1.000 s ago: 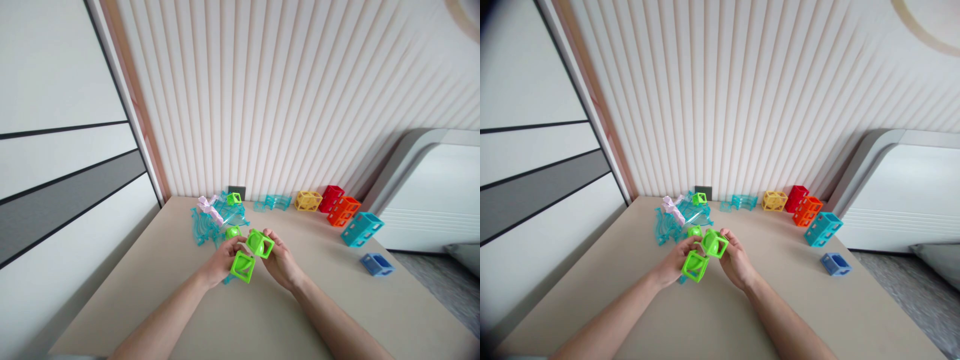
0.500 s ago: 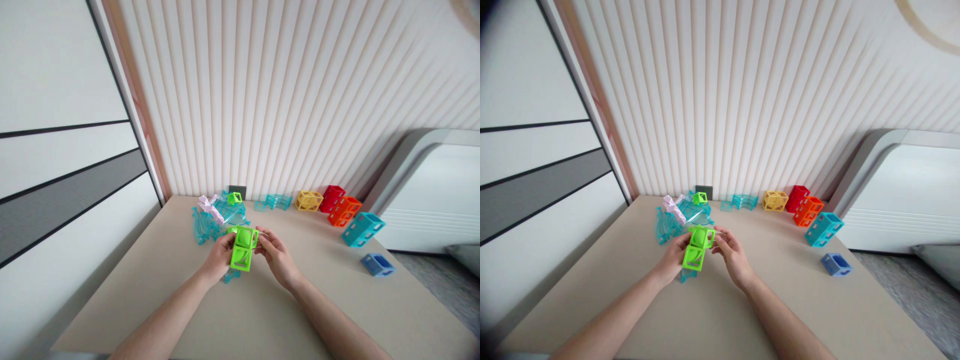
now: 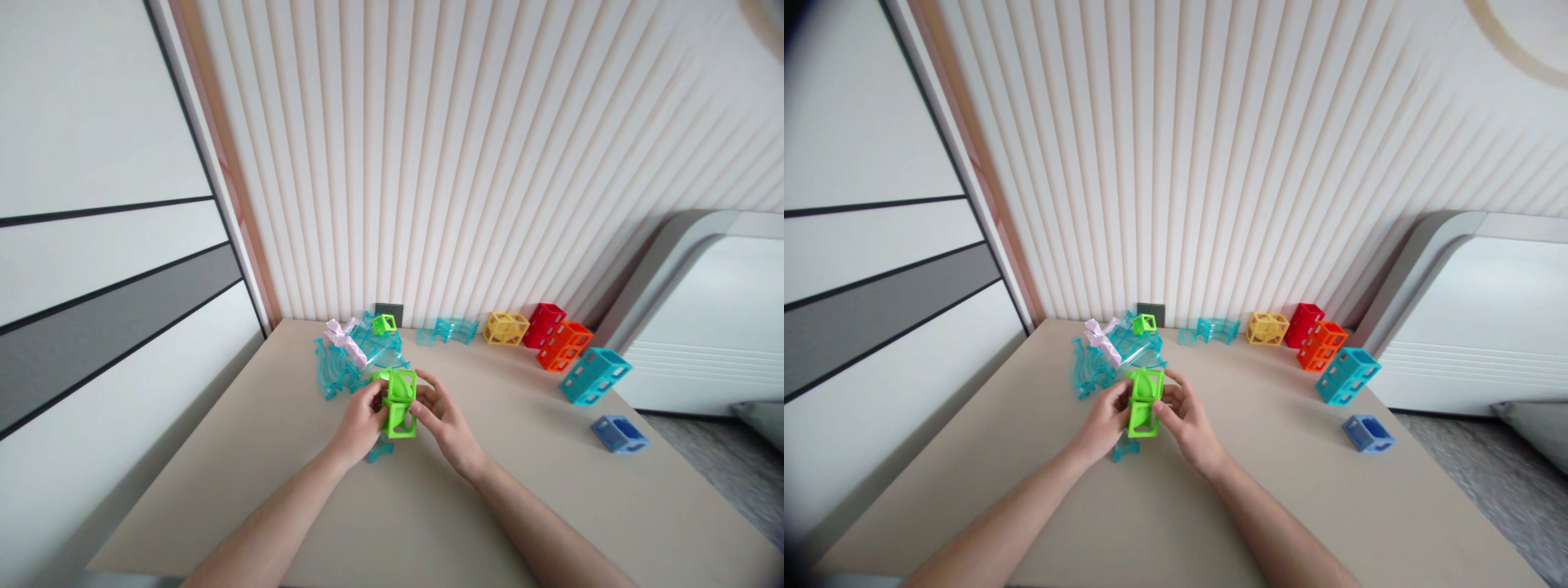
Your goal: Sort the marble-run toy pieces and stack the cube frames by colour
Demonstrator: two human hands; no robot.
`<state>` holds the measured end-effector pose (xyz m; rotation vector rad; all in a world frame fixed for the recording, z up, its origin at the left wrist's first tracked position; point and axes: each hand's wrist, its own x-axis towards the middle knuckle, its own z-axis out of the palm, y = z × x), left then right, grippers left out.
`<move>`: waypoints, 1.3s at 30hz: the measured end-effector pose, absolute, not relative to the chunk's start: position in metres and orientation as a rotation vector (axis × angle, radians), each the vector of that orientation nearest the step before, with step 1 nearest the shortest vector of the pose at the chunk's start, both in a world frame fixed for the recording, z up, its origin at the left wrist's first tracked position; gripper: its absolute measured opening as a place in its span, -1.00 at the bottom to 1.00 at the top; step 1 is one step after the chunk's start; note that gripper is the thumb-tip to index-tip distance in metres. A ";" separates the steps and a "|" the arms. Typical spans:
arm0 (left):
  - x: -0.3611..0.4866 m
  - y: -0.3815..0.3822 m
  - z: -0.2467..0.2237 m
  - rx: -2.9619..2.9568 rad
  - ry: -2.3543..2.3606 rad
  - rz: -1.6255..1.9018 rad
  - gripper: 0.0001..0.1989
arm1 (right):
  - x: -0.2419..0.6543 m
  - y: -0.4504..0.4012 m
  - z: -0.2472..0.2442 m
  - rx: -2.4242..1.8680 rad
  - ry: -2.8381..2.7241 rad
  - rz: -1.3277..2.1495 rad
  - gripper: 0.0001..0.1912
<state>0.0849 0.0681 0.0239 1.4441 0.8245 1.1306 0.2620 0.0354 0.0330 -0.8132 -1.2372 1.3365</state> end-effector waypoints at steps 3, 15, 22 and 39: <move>0.085 0.067 0.021 1.423 0.834 1.153 -0.72 | 0.261 0.034 0.036 -0.849 -1.192 1.329 -0.43; 0.089 0.065 0.022 1.113 0.714 1.139 -0.45 | 0.258 0.031 0.042 -0.831 -1.250 1.359 -0.39; 0.090 0.065 0.027 1.178 0.700 1.173 -0.64 | 0.259 0.032 0.043 -0.808 -1.329 1.337 -0.34; 0.083 0.062 0.038 1.468 0.994 1.319 -0.81 | 0.255 0.030 0.044 -0.844 -1.514 1.186 -0.53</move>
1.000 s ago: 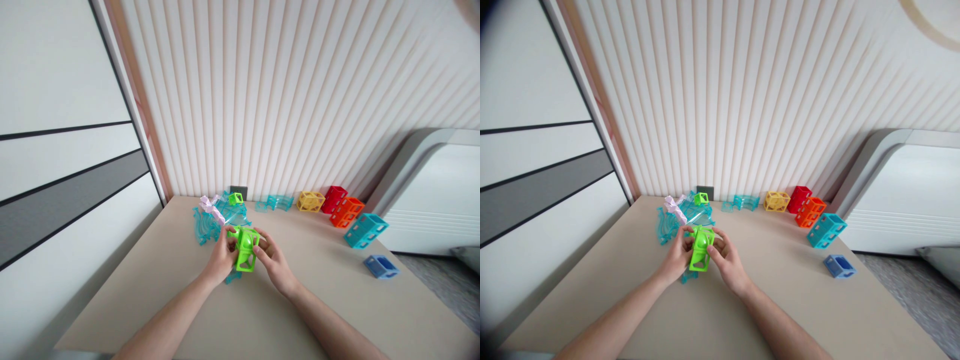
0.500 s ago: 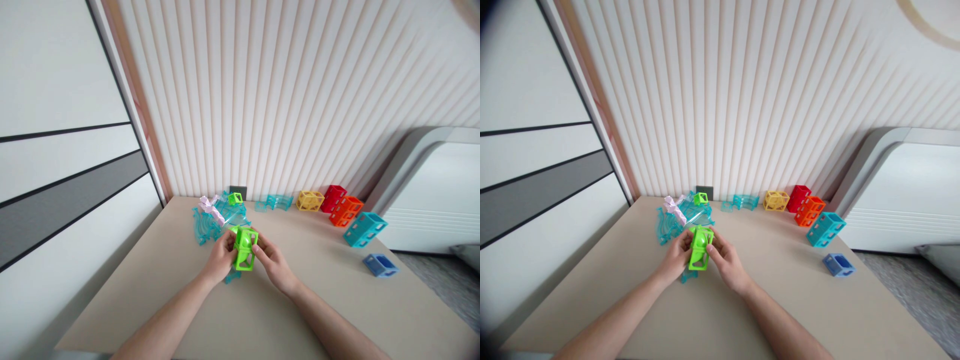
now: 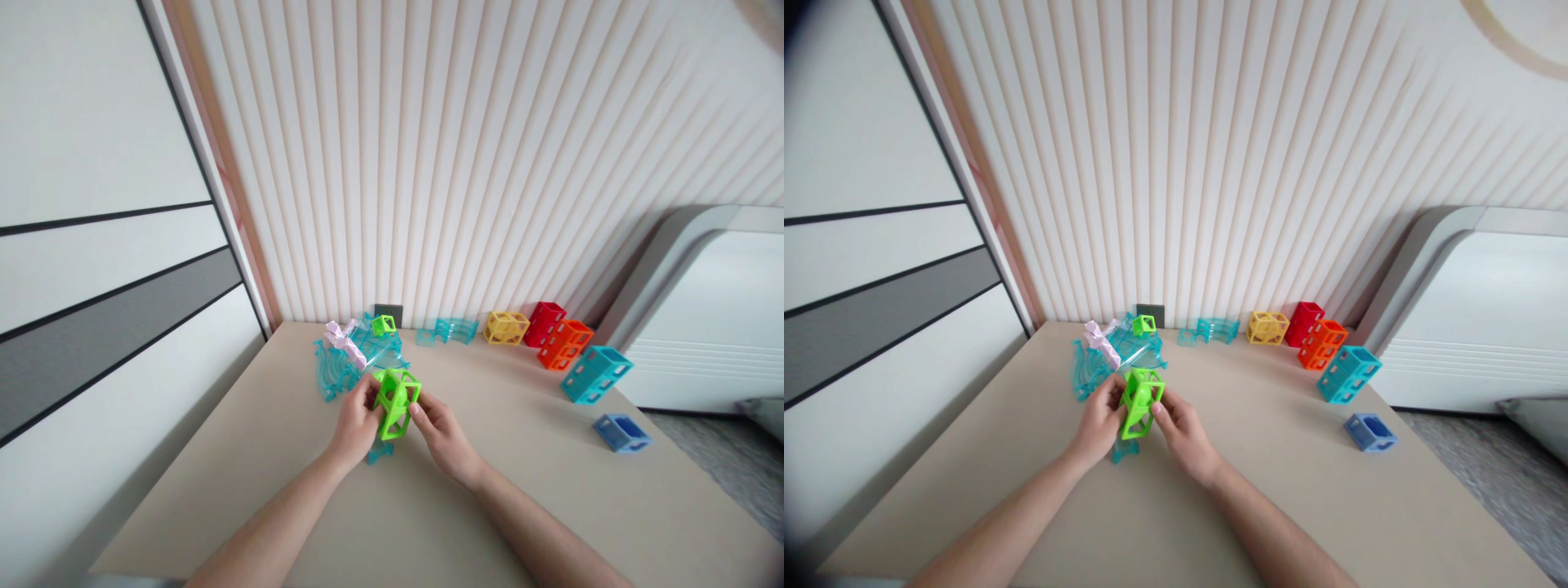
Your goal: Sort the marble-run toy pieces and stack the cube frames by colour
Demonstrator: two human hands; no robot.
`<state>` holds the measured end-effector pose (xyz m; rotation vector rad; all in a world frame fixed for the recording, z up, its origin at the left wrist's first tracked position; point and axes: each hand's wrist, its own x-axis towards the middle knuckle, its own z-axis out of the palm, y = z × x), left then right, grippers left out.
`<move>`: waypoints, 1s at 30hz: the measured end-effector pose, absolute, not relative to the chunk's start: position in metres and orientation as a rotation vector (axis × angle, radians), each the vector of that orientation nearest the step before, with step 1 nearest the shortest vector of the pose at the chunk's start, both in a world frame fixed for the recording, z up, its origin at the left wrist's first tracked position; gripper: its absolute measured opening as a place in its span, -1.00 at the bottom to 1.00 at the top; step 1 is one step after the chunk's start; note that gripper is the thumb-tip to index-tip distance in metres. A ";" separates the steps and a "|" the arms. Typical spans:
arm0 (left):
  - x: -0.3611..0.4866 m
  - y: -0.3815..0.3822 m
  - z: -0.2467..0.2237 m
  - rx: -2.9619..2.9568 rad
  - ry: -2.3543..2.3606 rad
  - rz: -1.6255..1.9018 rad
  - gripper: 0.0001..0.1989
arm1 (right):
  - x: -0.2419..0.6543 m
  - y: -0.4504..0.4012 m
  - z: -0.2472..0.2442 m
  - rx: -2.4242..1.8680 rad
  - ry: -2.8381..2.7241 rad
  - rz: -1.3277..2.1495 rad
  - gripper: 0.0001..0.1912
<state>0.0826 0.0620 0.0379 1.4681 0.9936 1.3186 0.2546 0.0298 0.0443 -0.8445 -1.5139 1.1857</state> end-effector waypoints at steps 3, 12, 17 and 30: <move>0.078 0.060 0.039 1.713 1.111 1.410 -0.88 | 0.254 0.030 0.041 -0.869 -1.558 1.186 -0.53; 0.077 0.057 0.039 1.867 1.151 1.468 -0.83 | 0.258 0.030 0.031 -0.939 -1.613 1.125 -0.51; 0.080 0.059 0.037 1.680 1.145 1.406 -0.87 | 0.259 0.033 0.032 -0.940 -1.577 1.138 -0.49; 0.090 0.064 0.036 1.208 0.790 1.274 -0.69 | 0.258 0.033 0.041 -0.896 -1.394 1.331 -0.56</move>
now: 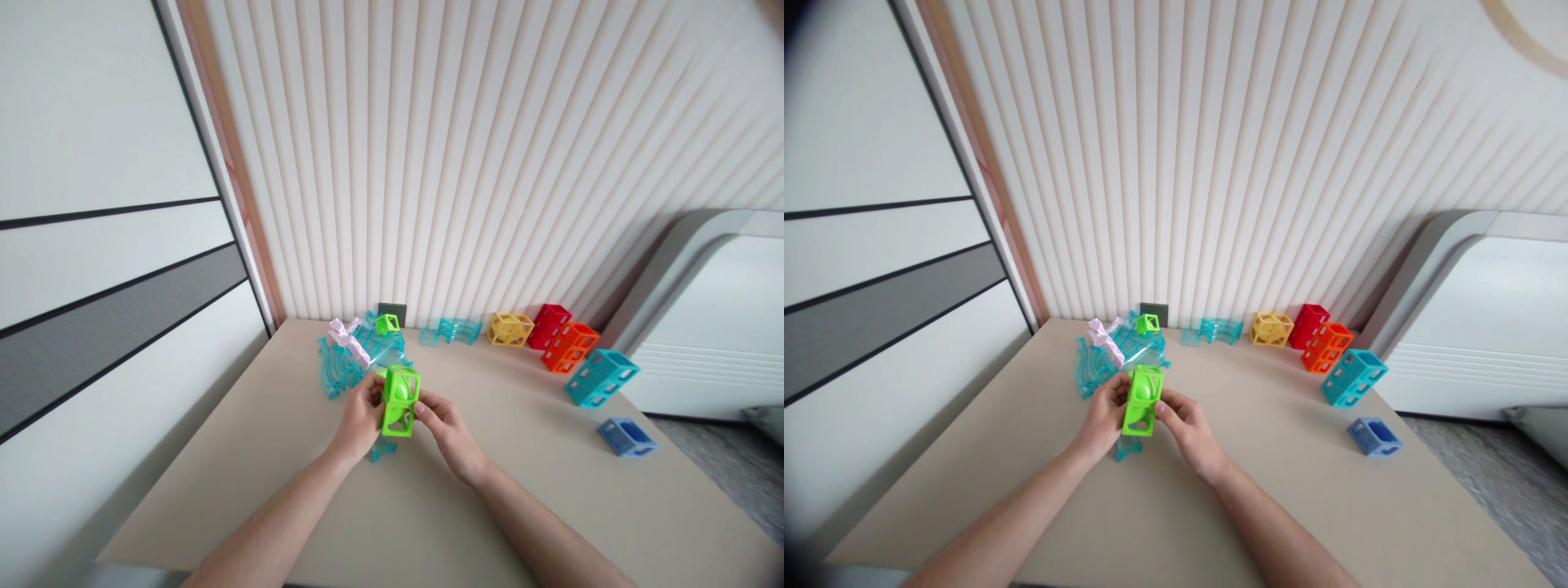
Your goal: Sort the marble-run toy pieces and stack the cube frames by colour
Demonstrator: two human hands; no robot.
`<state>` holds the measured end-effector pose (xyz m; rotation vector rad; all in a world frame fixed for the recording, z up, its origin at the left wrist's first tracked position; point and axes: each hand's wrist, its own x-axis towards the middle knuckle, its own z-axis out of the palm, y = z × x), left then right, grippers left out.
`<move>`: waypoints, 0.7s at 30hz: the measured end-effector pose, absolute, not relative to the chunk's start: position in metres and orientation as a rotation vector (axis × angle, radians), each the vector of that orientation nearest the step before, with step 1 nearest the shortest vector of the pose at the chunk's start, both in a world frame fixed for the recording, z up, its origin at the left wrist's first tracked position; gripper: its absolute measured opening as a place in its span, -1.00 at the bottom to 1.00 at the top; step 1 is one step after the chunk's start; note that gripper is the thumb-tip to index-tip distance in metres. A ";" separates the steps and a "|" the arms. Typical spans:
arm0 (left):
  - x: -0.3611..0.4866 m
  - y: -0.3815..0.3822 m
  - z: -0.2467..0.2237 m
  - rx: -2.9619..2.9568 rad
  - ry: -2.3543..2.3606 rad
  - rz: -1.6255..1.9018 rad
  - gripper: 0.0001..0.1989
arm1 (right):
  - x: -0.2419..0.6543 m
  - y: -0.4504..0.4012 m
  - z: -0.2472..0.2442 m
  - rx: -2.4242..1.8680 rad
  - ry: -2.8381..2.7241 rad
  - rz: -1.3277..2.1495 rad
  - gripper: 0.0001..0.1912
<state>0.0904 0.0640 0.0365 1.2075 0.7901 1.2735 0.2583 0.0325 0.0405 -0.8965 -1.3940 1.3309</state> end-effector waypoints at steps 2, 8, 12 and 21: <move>0.091 0.064 0.035 1.189 0.783 1.252 -0.67 | 0.260 0.033 0.040 -0.900 -1.378 1.372 -0.56; 0.092 0.067 0.030 1.167 0.774 1.223 -0.68 | 0.262 0.033 0.045 -0.928 -1.400 1.361 -0.56; 0.093 0.066 0.035 1.124 0.792 1.200 -0.64 | 0.262 0.032 0.048 -0.948 -1.400 1.363 -0.57; 0.094 0.064 0.037 1.105 0.805 1.224 -0.67 | 0.256 0.033 0.043 -0.901 -1.356 1.337 -0.53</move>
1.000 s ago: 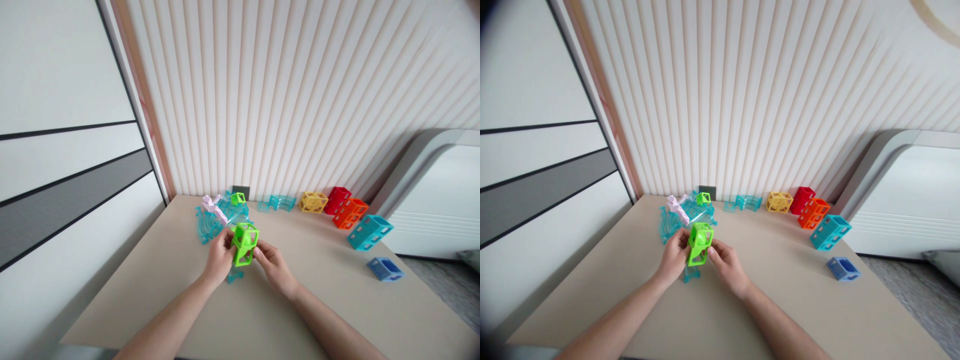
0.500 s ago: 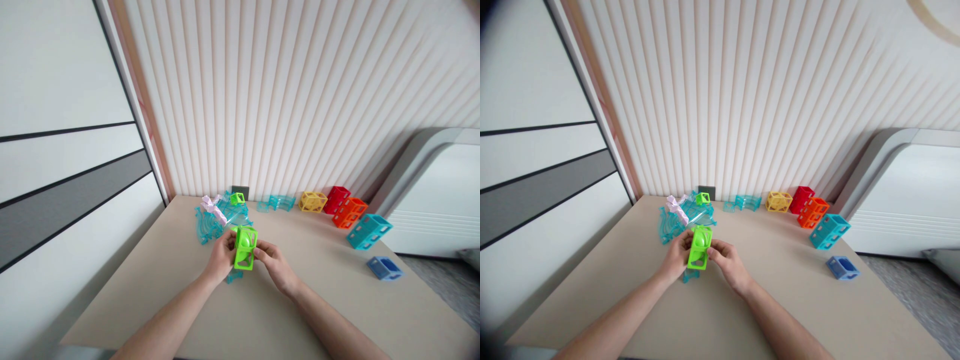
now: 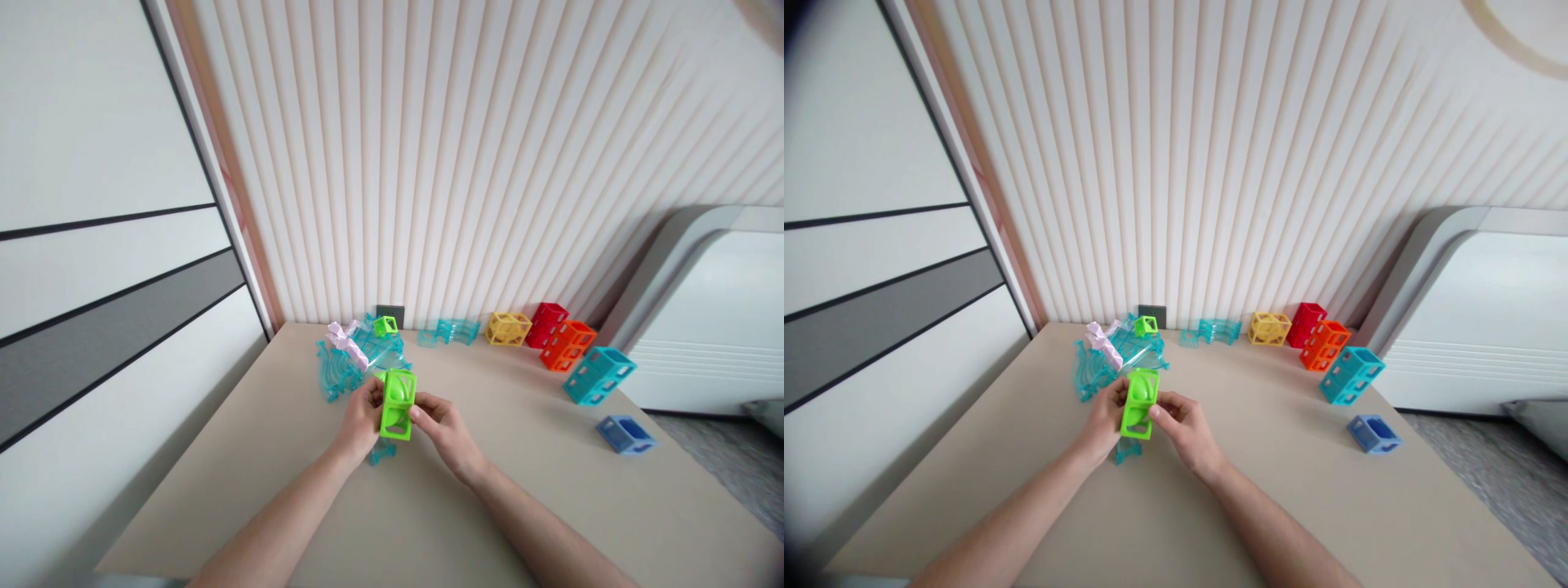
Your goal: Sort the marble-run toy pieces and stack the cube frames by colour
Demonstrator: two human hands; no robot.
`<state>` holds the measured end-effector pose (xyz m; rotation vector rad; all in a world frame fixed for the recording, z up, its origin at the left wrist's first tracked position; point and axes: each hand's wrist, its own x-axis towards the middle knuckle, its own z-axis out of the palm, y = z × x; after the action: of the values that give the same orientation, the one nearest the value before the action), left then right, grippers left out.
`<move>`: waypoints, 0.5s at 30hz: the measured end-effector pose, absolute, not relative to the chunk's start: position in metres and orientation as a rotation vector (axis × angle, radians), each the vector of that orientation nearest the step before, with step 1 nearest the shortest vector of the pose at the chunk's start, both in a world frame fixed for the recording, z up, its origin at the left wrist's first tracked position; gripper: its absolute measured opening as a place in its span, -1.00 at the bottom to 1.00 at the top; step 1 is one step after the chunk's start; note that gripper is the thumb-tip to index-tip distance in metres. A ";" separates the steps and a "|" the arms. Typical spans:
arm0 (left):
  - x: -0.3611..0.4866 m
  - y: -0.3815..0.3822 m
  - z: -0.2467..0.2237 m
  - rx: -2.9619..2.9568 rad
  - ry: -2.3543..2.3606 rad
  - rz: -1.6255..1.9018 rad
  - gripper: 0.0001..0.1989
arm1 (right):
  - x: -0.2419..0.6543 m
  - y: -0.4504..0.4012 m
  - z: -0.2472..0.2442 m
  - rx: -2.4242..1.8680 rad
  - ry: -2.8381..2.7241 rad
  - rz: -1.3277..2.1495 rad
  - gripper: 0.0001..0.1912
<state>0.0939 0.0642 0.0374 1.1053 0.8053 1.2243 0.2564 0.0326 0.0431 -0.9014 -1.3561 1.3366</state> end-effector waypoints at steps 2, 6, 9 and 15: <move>0.094 0.065 0.035 1.112 0.798 1.232 -0.67 | 0.255 0.032 0.043 -0.924 -1.340 1.336 -0.53; 0.094 0.065 0.033 1.161 0.811 1.253 -0.70 | 0.256 0.032 0.045 -0.923 -1.347 1.350 -0.53; 0.091 0.065 0.033 1.266 0.831 1.286 -0.76 | 0.256 0.032 0.044 -0.892 -1.358 1.340 -0.54; 0.078 0.066 0.031 1.786 1.178 1.353 -0.81 | 0.256 0.033 0.038 -0.933 -1.315 1.325 -0.55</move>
<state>0.0779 0.0657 0.0306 1.7859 1.1780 1.3525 0.2557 0.0332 0.0383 -0.9326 -1.3150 1.3250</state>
